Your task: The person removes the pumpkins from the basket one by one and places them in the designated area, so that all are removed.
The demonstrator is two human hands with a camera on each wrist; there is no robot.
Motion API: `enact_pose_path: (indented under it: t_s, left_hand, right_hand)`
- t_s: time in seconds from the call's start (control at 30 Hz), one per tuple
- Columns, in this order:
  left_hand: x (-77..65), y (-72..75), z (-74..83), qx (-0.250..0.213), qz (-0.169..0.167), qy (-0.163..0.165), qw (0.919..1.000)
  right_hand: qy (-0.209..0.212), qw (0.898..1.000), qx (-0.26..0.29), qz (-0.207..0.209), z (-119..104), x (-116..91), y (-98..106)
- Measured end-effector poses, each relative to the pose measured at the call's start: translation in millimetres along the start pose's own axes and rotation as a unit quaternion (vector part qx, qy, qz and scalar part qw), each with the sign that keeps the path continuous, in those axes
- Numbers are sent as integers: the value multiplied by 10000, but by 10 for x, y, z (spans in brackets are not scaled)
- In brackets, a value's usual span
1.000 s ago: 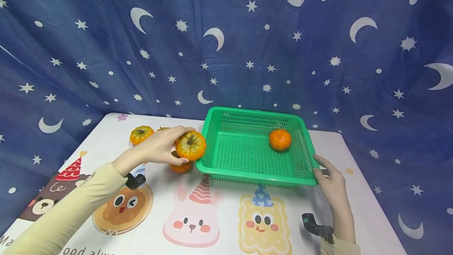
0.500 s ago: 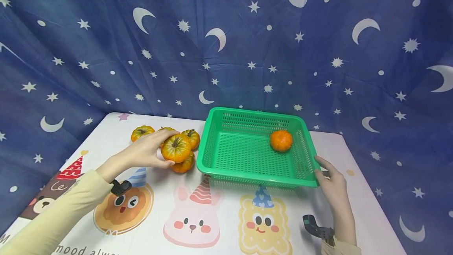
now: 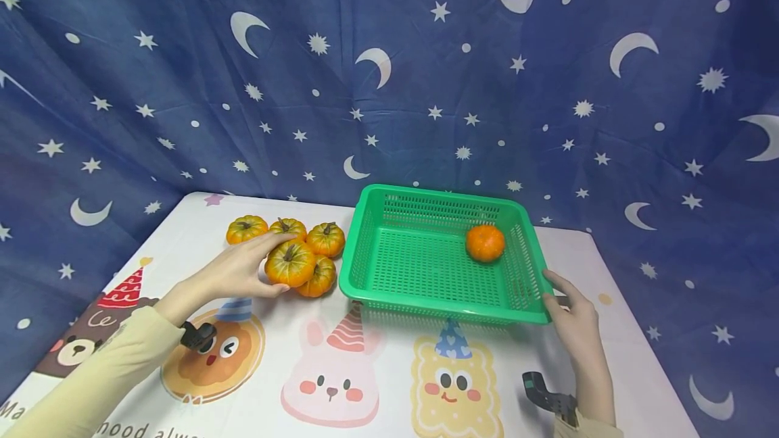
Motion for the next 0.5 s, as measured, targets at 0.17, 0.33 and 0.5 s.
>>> enact_pose_path:
  t_s: [0.17, 0.33, 0.5]
  left_hand:
    - [-60, -47, -73, -31, -37, 176, 9998]
    - [-102, -80, -154, -41, 17, 308, 9995]
    - [-131, -106, -230, -62, -50, 463, 9989]
  right_hand:
    - [27, 10000, 19, 19, -8, -9, 4]
    - [11, 10000, 40, 37, -4, -6, 0]
    - [14, 10000, 80, 50, -7, -3, -5]
Point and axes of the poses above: each hand's wrist, its own x-axis towards the middle knuckle, its own y-axis out of the back of the hand, z = x × y, the point moved 6 cm from there along x, towards the middle knuckle, and after that the axes turned 11 degrees about x, right-handed, at the moved point
